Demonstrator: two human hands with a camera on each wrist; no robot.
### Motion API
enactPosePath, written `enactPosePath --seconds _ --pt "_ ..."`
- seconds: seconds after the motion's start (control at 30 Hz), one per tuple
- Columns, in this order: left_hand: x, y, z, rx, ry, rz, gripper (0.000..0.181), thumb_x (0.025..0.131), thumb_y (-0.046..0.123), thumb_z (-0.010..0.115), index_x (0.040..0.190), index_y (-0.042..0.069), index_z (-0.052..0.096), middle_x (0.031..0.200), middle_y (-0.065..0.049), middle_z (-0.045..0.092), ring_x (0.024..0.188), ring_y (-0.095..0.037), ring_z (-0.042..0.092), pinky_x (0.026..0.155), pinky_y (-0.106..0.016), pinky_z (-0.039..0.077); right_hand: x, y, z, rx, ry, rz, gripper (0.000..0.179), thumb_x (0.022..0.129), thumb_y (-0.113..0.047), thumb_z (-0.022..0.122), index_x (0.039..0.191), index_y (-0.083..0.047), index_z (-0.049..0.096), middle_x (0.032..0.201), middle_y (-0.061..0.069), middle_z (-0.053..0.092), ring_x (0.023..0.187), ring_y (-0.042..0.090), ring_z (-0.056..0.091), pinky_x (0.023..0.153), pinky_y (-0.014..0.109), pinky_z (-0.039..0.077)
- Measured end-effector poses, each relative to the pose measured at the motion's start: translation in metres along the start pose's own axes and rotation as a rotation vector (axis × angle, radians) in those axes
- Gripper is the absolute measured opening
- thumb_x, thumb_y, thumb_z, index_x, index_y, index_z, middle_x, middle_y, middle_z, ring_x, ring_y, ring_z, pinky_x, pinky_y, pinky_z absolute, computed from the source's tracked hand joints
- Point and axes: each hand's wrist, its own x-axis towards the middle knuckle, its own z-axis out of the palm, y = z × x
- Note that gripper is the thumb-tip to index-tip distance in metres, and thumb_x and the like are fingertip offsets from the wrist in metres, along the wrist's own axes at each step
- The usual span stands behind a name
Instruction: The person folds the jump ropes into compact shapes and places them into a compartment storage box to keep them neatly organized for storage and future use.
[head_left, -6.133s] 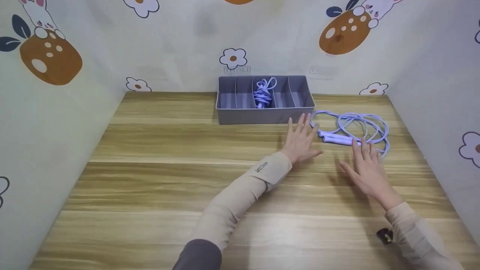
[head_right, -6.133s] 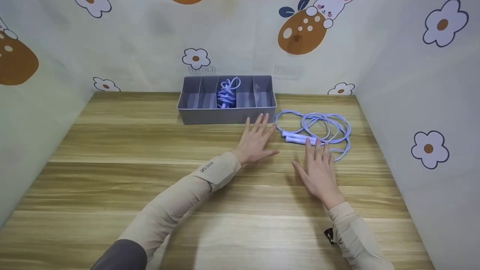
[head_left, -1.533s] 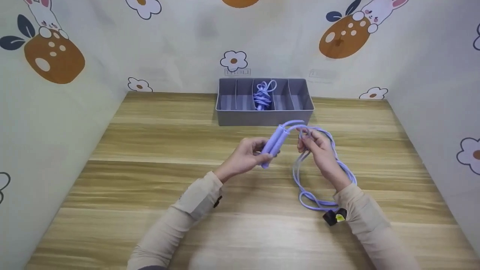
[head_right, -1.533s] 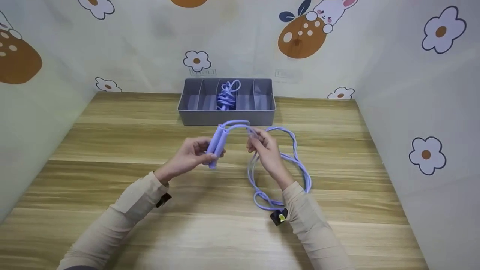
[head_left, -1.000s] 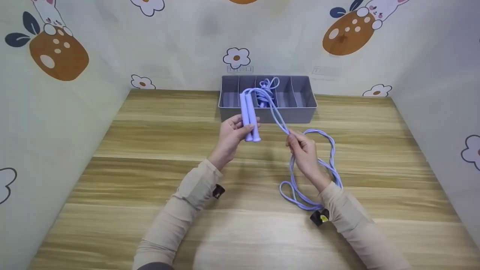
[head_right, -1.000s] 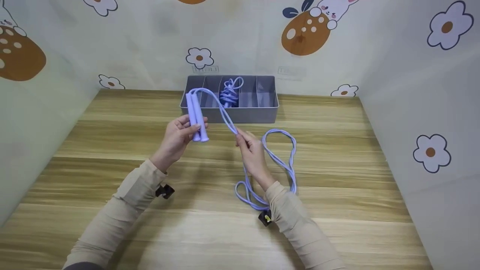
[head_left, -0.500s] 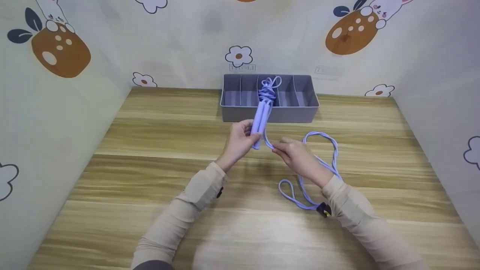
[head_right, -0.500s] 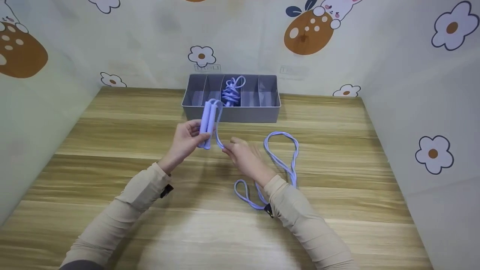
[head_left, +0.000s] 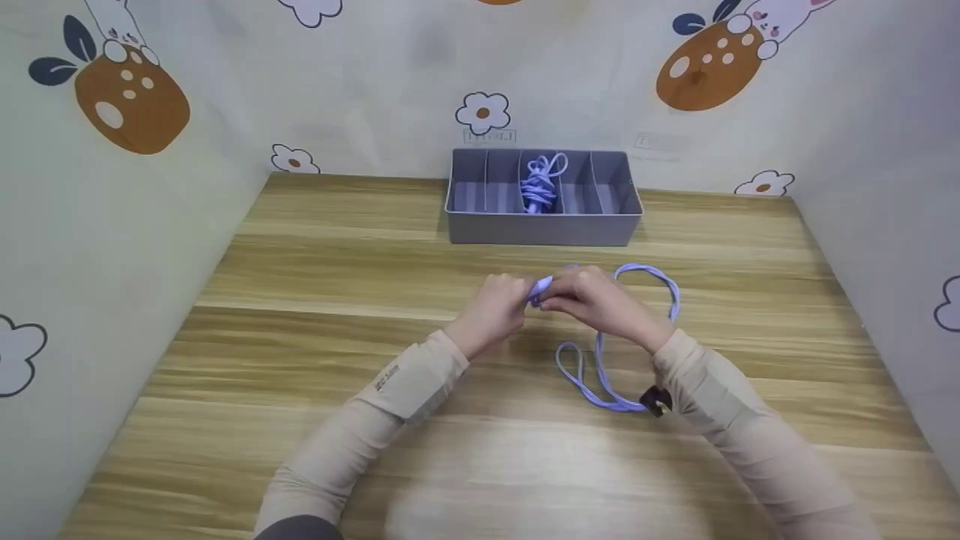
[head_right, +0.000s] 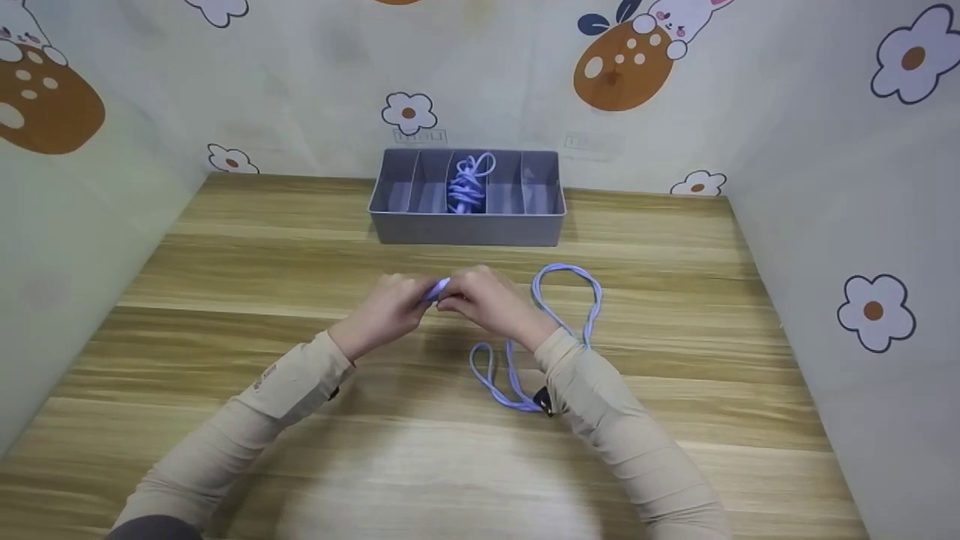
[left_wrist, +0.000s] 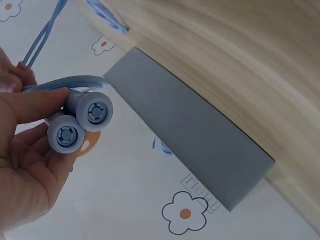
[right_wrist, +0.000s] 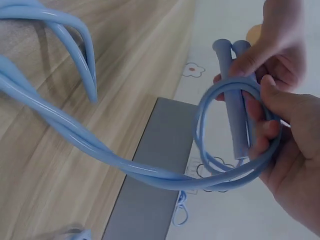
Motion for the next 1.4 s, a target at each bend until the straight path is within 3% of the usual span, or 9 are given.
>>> enactPosePath --seconds 0.17,0.4,0.5,0.7,0.87,0.97,1.03,1.23,1.4 --pt "-0.005 -0.001 0.007 0.042 -0.006 0.095 0.016 0.070 -0.009 0.058 0.081 0.003 0.060 0.068 -0.008 0.062 0.057 -0.022 0.058 0.051 -0.034 0.050 0.002 0.002 -0.001 0.162 -0.024 0.074 0.011 0.081 -0.013 0.066 0.083 -0.004 0.071 0.078 0.005 0.068 0.069 0.011 0.060 0.060 0.022 0.050" --pt "-0.014 -0.006 0.010 0.169 0.023 0.225 0.027 0.065 -0.010 0.058 0.089 0.004 0.058 0.075 -0.005 0.061 0.057 -0.018 0.055 0.046 -0.027 0.046 0.003 0.001 -0.011 0.362 -0.089 0.258 0.012 0.079 -0.008 0.068 0.082 0.003 0.067 0.077 0.013 0.067 0.064 0.004 0.054 0.057 0.014 0.046" --pt "-0.016 -0.008 0.012 0.172 0.083 0.295 0.028 0.067 -0.009 0.057 0.091 0.005 0.057 0.078 -0.004 0.063 0.061 -0.018 0.056 0.050 -0.026 0.048 0.003 0.004 -0.012 0.447 -0.111 0.267 0.013 0.080 -0.007 0.067 0.081 0.006 0.065 0.076 0.012 0.066 0.065 0.004 0.056 0.060 0.015 0.047" --pt "-0.019 -0.009 0.017 0.155 0.266 0.406 0.027 0.071 -0.011 0.057 0.095 0.001 0.059 0.087 -0.007 0.066 0.077 -0.019 0.063 0.068 -0.026 0.054 0.004 0.015 -0.010 0.607 -0.058 0.223 0.014 0.079 -0.002 0.066 0.079 0.011 0.063 0.072 -0.007 0.065 0.065 0.003 0.057 0.058 0.014 0.047" --pt "-0.021 -0.006 0.019 0.120 0.352 0.397 0.026 0.077 -0.008 0.057 0.103 -0.002 0.060 0.094 -0.010 0.067 0.084 -0.021 0.064 0.075 -0.026 0.054 0.003 0.017 -0.004 0.797 0.037 0.226 0.003 0.078 0.000 0.067 0.075 -0.002 0.067 0.073 -0.007 0.064 0.063 0.002 0.055 0.054 0.012 0.044" --pt "-0.023 -0.007 0.022 0.063 0.386 0.373 0.025 0.081 -0.003 0.059 0.106 -0.004 0.060 0.097 -0.012 0.067 0.087 -0.022 0.064 0.077 -0.027 0.053 0.002 0.016 0.000 0.877 0.095 0.257 0.018 0.077 0.002 0.067 0.074 -0.016 0.067 0.072 -0.007 0.063 0.063 0.001 0.055 0.055 0.012 0.045" --pt "-0.023 -0.007 0.024 0.038 0.419 0.361 0.026 0.082 -0.001 0.059 0.108 -0.004 0.060 0.098 -0.013 0.067 0.088 -0.022 0.064 0.078 -0.027 0.053 0.001 0.015 0.003 0.913 0.132 0.274 0.019 0.076 0.001 0.068 0.073 -0.018 0.065 0.072 -0.007 0.062 0.062 0.001 0.055 0.055 0.012 0.046" --pt "-0.023 -0.007 0.031 -0.008 0.543 0.346 0.026 0.081 -0.001 0.061 0.106 -0.006 0.061 0.096 -0.013 0.067 0.087 -0.022 0.065 0.080 -0.026 0.053 0.003 0.013 0.010 0.984 0.207 0.250 0.007 0.076 -0.011 0.072 0.075 -0.013 0.065 0.077 -0.004 0.061 0.067 0.004 0.057 0.059 0.012 0.047" --pt "-0.024 -0.011 0.035 -0.050 0.569 0.322 0.026 0.078 -0.003 0.064 0.104 -0.006 0.060 0.095 -0.014 0.067 0.087 -0.022 0.065 0.081 -0.025 0.052 0.004 0.015 0.014 0.947 0.238 0.219 0.007 0.077 -0.009 0.071 0.076 -0.004 0.067 0.076 -0.002 0.062 0.068 0.006 0.057 0.057 0.013 0.047"
